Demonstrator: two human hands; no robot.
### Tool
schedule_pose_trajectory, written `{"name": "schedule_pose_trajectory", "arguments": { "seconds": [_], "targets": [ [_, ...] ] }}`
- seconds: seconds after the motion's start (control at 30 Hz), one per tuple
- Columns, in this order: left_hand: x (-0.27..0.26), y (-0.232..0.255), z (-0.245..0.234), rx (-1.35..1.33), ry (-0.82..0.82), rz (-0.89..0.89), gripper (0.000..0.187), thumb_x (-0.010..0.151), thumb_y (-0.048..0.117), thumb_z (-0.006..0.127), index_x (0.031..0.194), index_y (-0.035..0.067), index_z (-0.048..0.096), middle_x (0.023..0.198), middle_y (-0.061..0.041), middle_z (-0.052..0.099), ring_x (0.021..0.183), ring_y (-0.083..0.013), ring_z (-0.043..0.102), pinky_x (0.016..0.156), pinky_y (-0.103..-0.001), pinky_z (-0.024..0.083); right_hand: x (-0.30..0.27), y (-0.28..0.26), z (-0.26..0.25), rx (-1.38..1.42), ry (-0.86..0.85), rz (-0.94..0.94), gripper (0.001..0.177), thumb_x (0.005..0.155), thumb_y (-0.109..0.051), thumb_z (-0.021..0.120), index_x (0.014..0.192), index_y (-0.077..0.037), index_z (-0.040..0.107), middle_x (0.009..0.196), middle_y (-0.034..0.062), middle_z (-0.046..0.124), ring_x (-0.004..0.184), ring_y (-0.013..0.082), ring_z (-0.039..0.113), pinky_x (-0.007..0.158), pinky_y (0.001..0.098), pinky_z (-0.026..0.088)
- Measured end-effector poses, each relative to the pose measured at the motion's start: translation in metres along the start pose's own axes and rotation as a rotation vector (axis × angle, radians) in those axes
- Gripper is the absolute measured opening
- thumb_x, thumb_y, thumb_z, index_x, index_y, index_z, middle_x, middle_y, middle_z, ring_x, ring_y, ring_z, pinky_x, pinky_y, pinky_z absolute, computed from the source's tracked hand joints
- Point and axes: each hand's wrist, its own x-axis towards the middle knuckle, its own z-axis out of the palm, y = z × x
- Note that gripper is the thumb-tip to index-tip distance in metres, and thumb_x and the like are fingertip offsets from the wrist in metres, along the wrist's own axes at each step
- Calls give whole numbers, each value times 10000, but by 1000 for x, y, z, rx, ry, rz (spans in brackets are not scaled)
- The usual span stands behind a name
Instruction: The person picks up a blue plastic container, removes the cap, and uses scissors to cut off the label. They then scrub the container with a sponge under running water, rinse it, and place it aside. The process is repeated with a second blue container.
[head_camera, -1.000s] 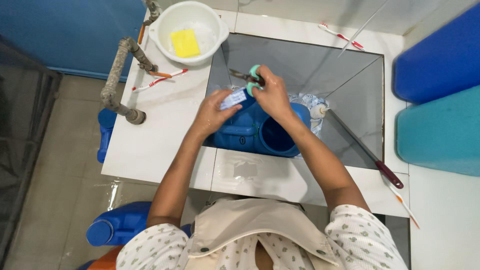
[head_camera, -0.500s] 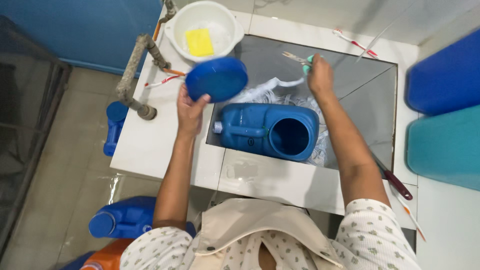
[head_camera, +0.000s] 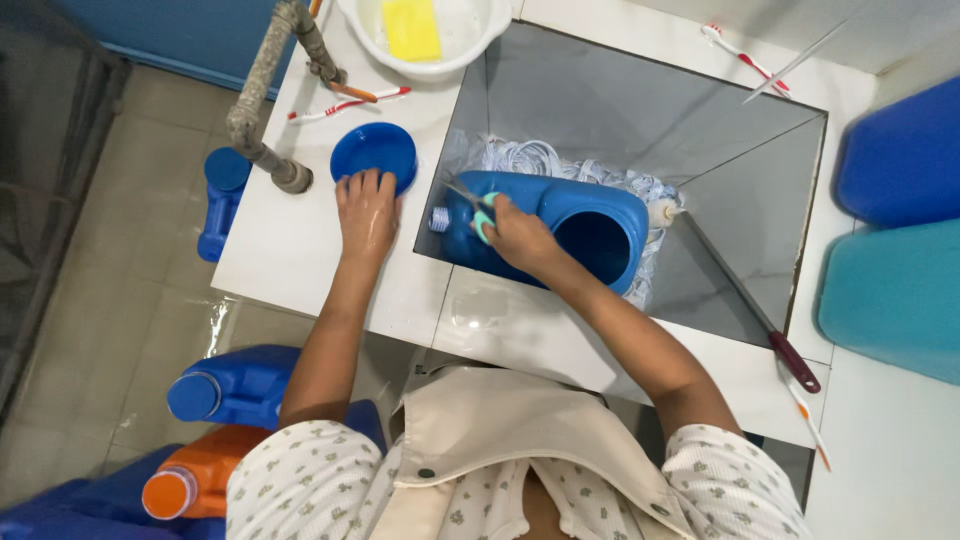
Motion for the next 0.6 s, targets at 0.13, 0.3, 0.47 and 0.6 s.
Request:
{"name": "schedule_pose_trajectory", "arguments": {
  "seconds": [0.13,0.3,0.47,0.6],
  "targets": [
    [0,31,-15,-246,-20,211,593,791,319,836,1231,-12,616,1289,-270,613,1227,-436,547,1068,-582,349,-39,11,-23,143,239,-12,333,1021,-311,562,1174,-22,502,993,288,696,917,456,691,790,520,527],
    [6,111,-2,-574,-101,681,521,883,230,785,1349,73,610,1279,-245,600,1053,-375,677,862,-433,573,-99,44,-73,-7,283,195,382,1025,-305,621,1148,33,491,937,292,688,886,473,690,743,517,528],
    [27,173,10,-473,-133,847,443,905,274,756,1290,90,637,1098,-134,628,796,-274,676,715,-396,585,-145,73,-105,142,416,241,326,1010,-271,587,1152,12,510,1034,193,757,950,375,751,784,451,562],
    [47,199,26,-368,-138,969,379,981,410,697,1107,57,645,870,-119,645,694,-266,676,561,-383,553,-158,92,-103,77,491,169,311,1018,-231,614,1164,22,509,1070,190,757,1017,380,722,846,451,551]
  ]
}}
